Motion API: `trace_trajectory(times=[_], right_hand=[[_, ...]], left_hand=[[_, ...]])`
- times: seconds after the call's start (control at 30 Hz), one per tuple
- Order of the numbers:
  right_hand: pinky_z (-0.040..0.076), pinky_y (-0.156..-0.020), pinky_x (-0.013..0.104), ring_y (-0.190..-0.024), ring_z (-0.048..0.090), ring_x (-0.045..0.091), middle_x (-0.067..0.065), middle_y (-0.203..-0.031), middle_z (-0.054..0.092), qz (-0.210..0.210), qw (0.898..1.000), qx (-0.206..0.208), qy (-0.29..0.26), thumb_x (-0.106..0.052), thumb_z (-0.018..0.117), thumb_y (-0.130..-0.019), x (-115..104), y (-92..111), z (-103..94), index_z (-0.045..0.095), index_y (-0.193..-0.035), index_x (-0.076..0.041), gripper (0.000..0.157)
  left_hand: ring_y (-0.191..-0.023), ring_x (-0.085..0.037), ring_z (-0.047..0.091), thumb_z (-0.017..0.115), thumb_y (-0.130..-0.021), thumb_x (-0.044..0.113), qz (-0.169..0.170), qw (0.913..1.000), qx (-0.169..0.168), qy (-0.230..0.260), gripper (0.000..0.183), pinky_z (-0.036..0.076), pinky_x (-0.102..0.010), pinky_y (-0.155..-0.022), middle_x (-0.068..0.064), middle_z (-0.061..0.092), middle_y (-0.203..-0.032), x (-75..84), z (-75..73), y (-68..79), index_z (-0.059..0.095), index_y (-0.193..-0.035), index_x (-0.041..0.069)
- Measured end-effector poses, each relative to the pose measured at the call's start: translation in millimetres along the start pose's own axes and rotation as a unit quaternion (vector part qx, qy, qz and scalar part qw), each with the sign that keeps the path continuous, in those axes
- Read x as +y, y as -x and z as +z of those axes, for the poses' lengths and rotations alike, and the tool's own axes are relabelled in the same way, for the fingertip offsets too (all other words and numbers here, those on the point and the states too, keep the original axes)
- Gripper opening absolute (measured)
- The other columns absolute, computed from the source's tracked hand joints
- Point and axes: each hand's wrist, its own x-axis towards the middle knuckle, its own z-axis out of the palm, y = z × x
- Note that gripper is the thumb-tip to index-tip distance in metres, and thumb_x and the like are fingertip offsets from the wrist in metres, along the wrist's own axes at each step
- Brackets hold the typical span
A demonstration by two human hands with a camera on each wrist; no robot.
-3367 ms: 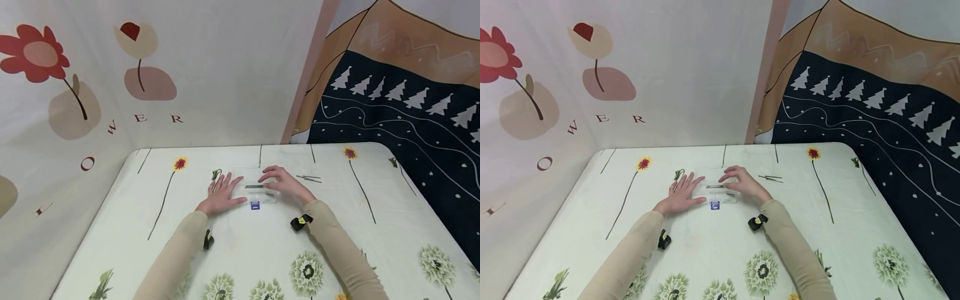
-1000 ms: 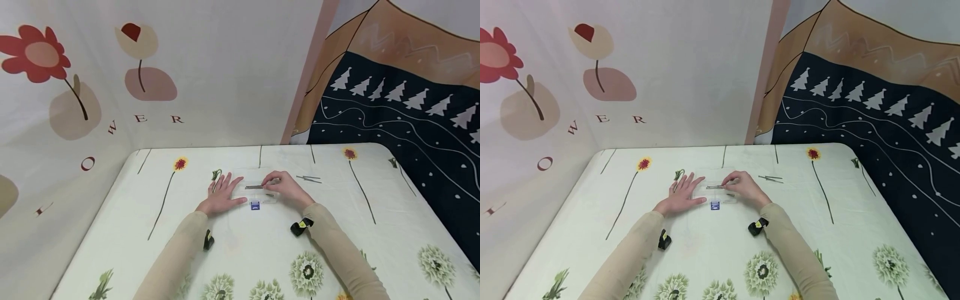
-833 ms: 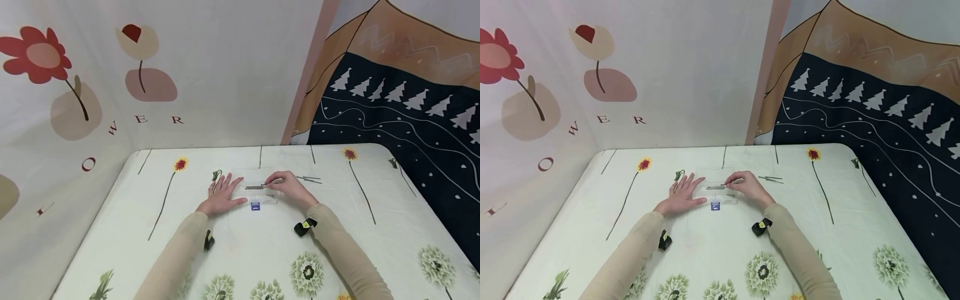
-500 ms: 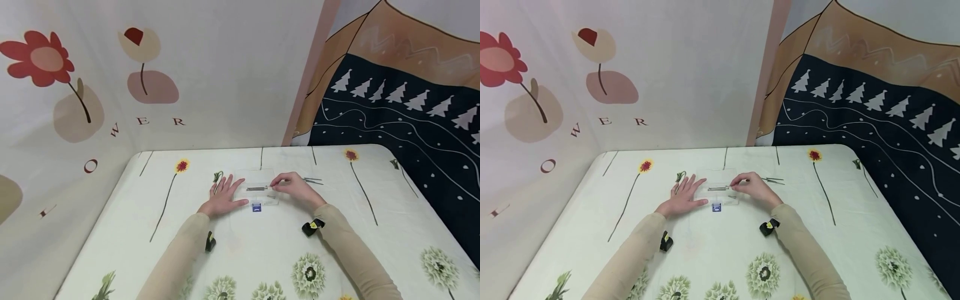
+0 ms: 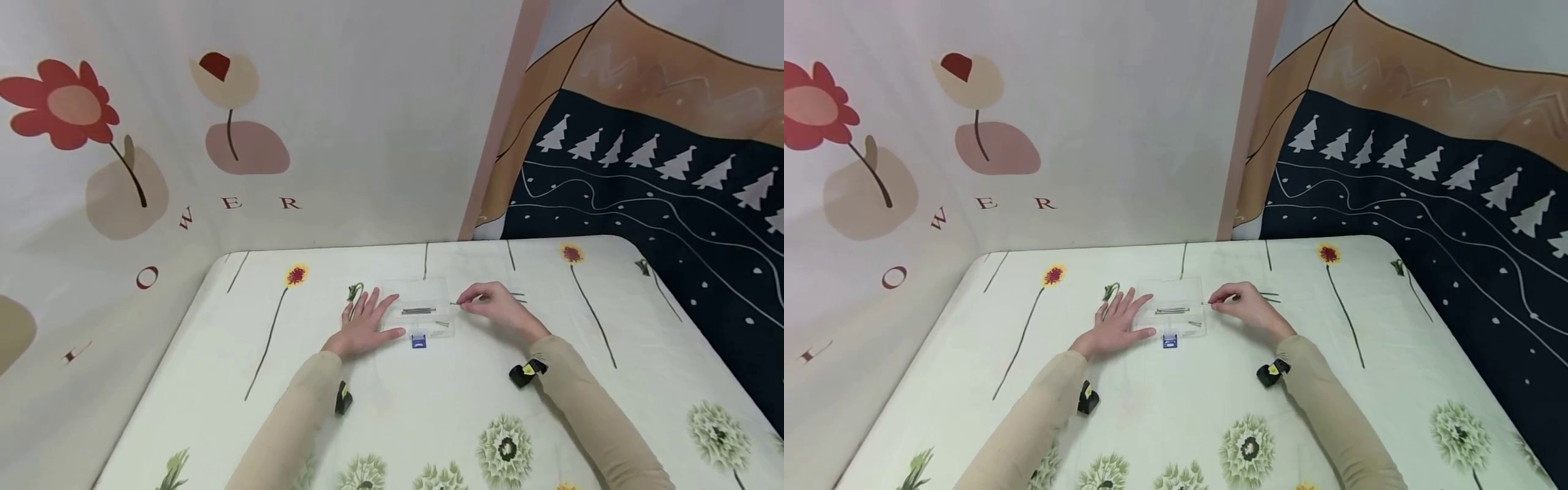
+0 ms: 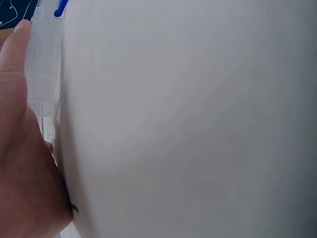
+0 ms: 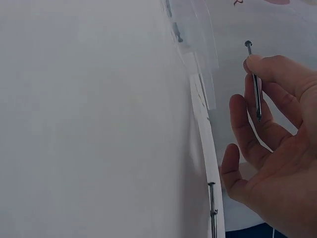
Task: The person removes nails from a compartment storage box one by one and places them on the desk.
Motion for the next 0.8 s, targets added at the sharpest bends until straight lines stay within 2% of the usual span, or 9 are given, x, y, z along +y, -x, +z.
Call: trace_trajectory(times=[0.37,0.57,0.6,0.8], right_hand=[[0.04,-0.093,0.045,-0.098,0.056,0.022,0.003,-0.1,0.068,0.018,1.0,0.012,0.002,-0.013,0.067,-0.092,7.2,9.1,-22.0,0.074,-0.101,-0.008,0.012],[0.043,-0.092,0.046,-0.099,0.058,0.023,0.008,-0.103,0.068,0.016,0.999,0.032,0.004,-0.009,0.066,-0.092,9.6,16.2,-35.4,0.073,-0.102,-0.004,0.013],[0.043,-0.092,0.047,-0.1,0.058,0.025,0.01,-0.103,0.068,0.014,0.999,0.032,0.007,-0.008,0.066,-0.092,4.1,18.4,-37.5,0.072,-0.102,-0.002,0.013],[0.045,-0.089,0.041,-0.098,0.057,0.022,0.011,-0.104,0.067,0.019,0.999,0.043,0.025,-0.008,0.065,-0.093,3.6,23.1,-46.1,0.071,-0.104,0.0,0.016]], left_hand=[[-0.145,-0.032,-0.011,0.048,-0.088,0.068,0.001,0.9999,0.002,-0.012,0.082,-0.005,-0.06,-0.109,-0.012,-0.005,-0.161,-2.1,1.7,-2.3,0.017,-0.155,0.032],[-0.145,-0.032,-0.012,0.049,-0.089,0.067,0.003,0.9999,0.0,-0.013,0.082,-0.005,-0.06,-0.109,-0.012,-0.006,-0.161,-3.8,1.6,-3.1,0.017,-0.156,0.032],[-0.145,-0.032,-0.012,0.049,-0.089,0.067,0.002,0.9999,-0.001,-0.014,0.082,-0.005,-0.06,-0.109,-0.011,-0.006,-0.161,-4.3,1.3,-3.2,0.016,-0.156,0.032],[-0.145,-0.031,-0.013,0.049,-0.088,0.068,0.001,0.9999,-0.005,-0.011,0.083,-0.005,-0.059,-0.109,-0.011,-0.007,-0.161,-4.5,1.5,-3.2,0.016,-0.156,0.033]])
